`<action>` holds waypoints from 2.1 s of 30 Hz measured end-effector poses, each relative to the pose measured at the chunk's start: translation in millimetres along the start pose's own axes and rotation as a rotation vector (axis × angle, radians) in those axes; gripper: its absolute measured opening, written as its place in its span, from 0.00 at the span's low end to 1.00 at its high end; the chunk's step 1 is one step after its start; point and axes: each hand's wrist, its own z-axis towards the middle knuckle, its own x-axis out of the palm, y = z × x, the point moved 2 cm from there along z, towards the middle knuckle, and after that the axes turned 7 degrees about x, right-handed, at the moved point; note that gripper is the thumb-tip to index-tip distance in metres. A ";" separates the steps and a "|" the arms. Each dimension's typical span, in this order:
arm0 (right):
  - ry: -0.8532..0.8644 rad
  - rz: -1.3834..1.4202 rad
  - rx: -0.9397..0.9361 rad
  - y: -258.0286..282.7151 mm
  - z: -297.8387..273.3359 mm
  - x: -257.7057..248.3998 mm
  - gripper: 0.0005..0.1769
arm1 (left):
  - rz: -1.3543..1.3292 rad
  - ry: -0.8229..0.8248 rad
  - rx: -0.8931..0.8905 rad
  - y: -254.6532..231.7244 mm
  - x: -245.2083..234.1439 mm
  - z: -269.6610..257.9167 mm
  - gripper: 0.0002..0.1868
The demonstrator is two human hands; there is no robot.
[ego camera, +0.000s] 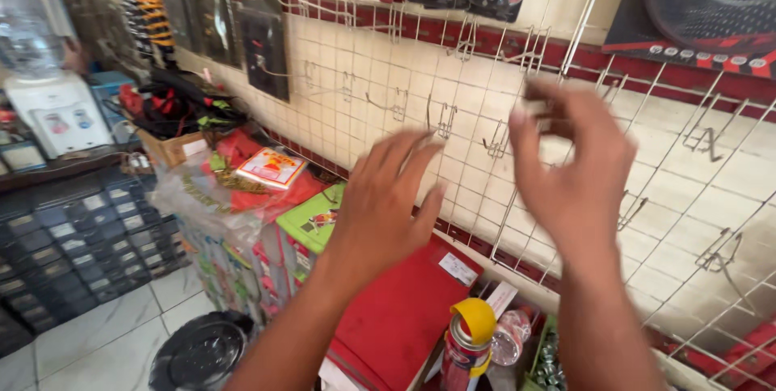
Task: The person picks up packaged motorcycle parts from a display counter and hangs them onto a wire mesh rack by hand, handling one item at a time.
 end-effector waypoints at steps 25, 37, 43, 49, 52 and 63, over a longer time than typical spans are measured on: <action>0.196 -0.143 0.627 -129.4 156.3 105.6 0.37 | -0.204 0.230 0.057 173.4 93.6 188.4 0.23; 0.183 0.049 0.671 -156.1 172.1 115.4 0.13 | -0.016 0.295 0.048 195.0 111.2 196.7 0.31; 0.127 0.132 0.693 -157.4 176.0 112.7 0.08 | -0.046 0.281 0.044 198.3 110.3 193.4 0.34; 0.133 0.164 0.570 -151.1 178.0 100.7 0.06 | -0.148 0.309 -0.014 195.2 99.4 190.8 0.30; 0.121 0.155 0.516 -141.1 175.6 96.5 0.06 | -0.203 0.302 -0.073 194.3 97.3 192.9 0.26; 0.128 0.251 0.439 -79.9 170.8 85.0 0.05 | -0.608 -0.052 -0.062 182.6 70.3 204.3 0.33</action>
